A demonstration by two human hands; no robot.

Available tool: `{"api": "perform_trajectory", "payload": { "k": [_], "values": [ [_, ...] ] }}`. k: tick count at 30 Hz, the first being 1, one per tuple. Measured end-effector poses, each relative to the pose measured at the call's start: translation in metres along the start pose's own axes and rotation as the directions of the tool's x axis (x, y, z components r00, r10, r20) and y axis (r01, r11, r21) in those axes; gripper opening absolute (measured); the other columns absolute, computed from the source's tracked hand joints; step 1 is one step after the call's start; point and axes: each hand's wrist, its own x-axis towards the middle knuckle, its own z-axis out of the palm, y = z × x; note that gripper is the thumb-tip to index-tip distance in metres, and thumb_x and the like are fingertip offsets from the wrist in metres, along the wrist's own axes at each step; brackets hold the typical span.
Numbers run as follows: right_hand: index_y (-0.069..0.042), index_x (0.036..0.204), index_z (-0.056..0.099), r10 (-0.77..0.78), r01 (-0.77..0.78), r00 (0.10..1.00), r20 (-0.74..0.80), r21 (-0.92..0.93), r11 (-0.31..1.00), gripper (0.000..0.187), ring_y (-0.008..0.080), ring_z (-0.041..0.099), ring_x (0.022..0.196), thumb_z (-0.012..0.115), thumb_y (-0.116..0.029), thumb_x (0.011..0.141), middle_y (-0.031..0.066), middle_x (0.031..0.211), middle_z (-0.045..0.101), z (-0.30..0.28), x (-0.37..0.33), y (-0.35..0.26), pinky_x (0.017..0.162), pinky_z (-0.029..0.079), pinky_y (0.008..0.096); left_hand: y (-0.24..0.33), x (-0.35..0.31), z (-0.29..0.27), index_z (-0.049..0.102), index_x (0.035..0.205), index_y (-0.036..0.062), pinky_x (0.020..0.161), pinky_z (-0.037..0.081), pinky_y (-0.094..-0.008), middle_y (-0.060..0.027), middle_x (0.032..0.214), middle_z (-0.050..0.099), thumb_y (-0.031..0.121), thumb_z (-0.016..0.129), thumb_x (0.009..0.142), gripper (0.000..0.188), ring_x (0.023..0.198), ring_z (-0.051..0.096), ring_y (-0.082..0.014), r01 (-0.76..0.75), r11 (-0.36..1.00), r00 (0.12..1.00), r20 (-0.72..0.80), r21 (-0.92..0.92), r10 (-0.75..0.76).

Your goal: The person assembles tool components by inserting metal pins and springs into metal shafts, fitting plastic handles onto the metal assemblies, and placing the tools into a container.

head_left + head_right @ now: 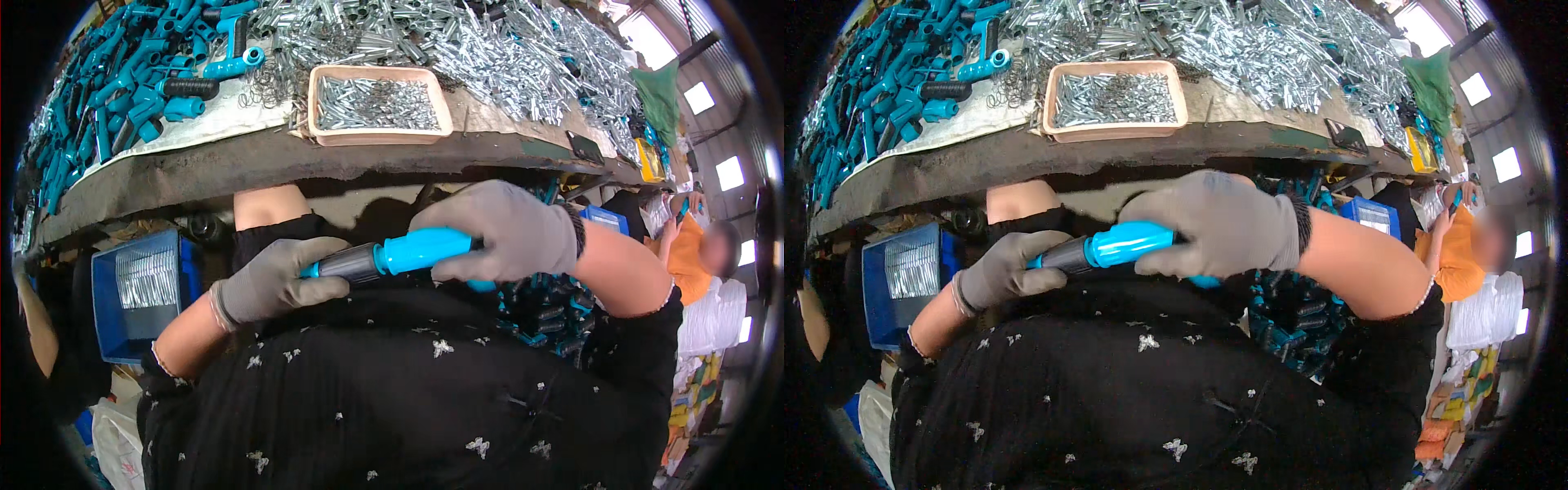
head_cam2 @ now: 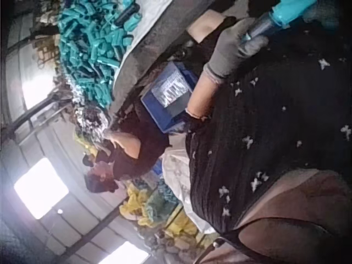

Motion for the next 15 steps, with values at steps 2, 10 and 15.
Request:
{"api": "perform_trajectory", "payload": {
  "k": [2,10,15],
  "values": [
    [-0.005,0.116,0.068,0.198,-0.202,0.979,0.043,0.278,0.939,0.040,0.0217,0.067,0.083,0.075,-0.027,0.083,0.0050,0.090,0.071,0.008,-0.008,0.006,0.073,0.053,0.0350,0.007,0.000,0.017,0.060,0.125,0.0023,0.073,0.052,-0.0385,-0.0169,0.094,0.068,0.030,0.077,0.086,0.051,0.082,0.068,-0.0307,-0.085,0.968,0.983,-0.137,0.236,0.120],
    [-0.003,0.130,0.058,0.196,0.131,0.860,-0.470,0.577,0.806,0.034,0.0270,0.062,0.115,0.058,-0.017,0.098,0.0162,0.129,0.063,0.056,-0.048,0.033,0.101,0.047,0.0366,0.017,-0.006,0.053,0.060,0.120,0.0064,0.071,0.051,-0.0423,-0.0185,0.093,0.067,0.033,0.076,0.084,0.047,0.084,0.067,-0.0370,0.082,0.925,0.945,-0.324,0.371,0.046],
    [-0.005,0.127,0.060,-0.162,0.231,0.841,-0.517,0.072,0.970,0.044,0.0397,0.061,0.116,0.069,-0.002,0.084,0.0245,0.134,0.056,0.088,-0.082,0.016,0.101,0.047,0.0412,0.015,-0.016,0.062,0.061,0.120,0.0056,0.071,0.051,-0.0432,-0.0227,0.087,0.067,0.040,0.070,0.090,0.047,0.083,0.067,-0.0387,0.068,0.984,0.986,-0.160,0.164,-0.041]
  ]
}}
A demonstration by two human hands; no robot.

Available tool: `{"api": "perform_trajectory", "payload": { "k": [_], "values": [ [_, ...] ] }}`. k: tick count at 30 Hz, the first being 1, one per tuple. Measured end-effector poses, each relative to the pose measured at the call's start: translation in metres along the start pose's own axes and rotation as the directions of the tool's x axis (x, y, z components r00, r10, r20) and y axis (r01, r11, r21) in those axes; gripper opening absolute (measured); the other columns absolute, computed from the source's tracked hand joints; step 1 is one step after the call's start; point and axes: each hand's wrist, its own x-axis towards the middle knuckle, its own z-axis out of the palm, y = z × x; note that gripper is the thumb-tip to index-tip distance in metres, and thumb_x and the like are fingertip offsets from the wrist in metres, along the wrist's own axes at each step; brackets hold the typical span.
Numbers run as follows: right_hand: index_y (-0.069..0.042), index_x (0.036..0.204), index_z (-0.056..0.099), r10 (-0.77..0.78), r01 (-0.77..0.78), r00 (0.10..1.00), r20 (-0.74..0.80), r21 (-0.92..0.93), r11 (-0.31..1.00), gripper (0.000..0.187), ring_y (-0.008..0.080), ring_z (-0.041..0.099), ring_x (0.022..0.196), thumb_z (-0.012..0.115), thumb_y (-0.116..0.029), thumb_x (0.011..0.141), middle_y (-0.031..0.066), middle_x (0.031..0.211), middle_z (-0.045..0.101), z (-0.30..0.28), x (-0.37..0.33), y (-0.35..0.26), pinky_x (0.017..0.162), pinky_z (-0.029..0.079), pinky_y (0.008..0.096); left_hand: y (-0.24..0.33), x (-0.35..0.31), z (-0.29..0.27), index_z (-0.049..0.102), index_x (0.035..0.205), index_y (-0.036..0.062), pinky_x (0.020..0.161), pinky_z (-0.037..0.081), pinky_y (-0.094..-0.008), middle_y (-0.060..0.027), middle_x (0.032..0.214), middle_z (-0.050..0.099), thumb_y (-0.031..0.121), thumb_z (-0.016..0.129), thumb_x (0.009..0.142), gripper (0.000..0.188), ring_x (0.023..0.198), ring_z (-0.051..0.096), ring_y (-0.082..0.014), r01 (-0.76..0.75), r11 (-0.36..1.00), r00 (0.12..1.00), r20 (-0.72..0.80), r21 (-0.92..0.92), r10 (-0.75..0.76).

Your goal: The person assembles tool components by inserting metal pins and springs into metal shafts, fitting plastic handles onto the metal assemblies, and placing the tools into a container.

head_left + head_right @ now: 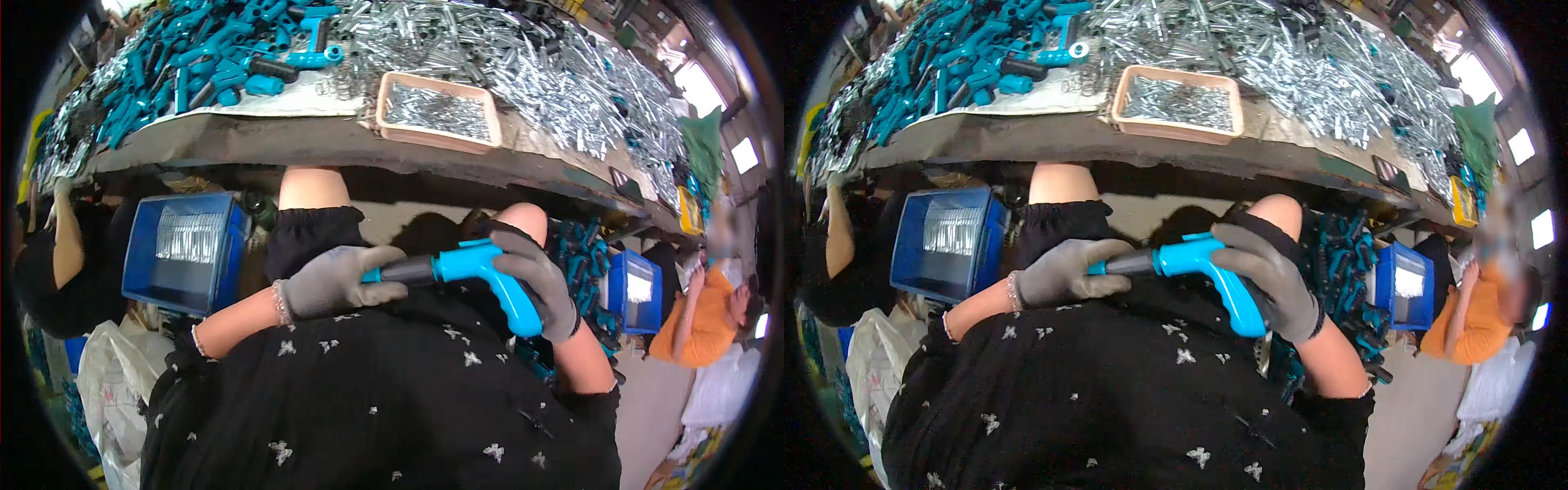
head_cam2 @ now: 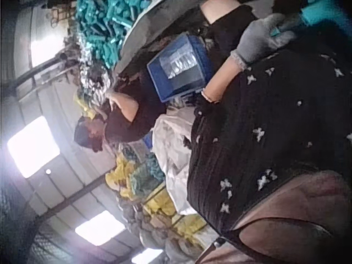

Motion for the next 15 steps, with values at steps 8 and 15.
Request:
{"api": "perform_trajectory", "payload": {
  "k": [8,15],
  "values": [
    [-0.002,0.144,0.048,0.469,-0.430,0.882,-0.049,0.329,0.841,0.059,0.0179,0.067,0.087,0.069,-0.011,0.089,0.0136,0.108,0.067,0.026,-0.023,-0.009,0.078,0.055,0.0343,0.001,-0.003,0.009,0.062,0.120,0.0047,0.074,0.053,-0.0413,-0.0188,0.093,0.069,0.029,0.076,0.086,0.044,0.087,0.068,-0.0358,-0.047,0.966,0.999,0.019,0.254,0.043],
    [-0.002,0.151,0.031,0.319,-0.346,0.933,-0.170,-0.166,0.924,0.079,0.0374,0.061,0.063,0.072,-0.028,0.089,0.0240,0.073,0.058,0.021,0.002,0.014,0.057,0.045,0.0420,-0.011,0.016,-0.001,0.061,0.118,0.0100,0.065,0.053,-0.0437,-0.0162,0.088,0.068,0.038,0.077,0.083,0.048,0.076,0.068,-0.0357,-0.101,0.966,0.990,-0.071,0.238,0.121]
  ]
}}
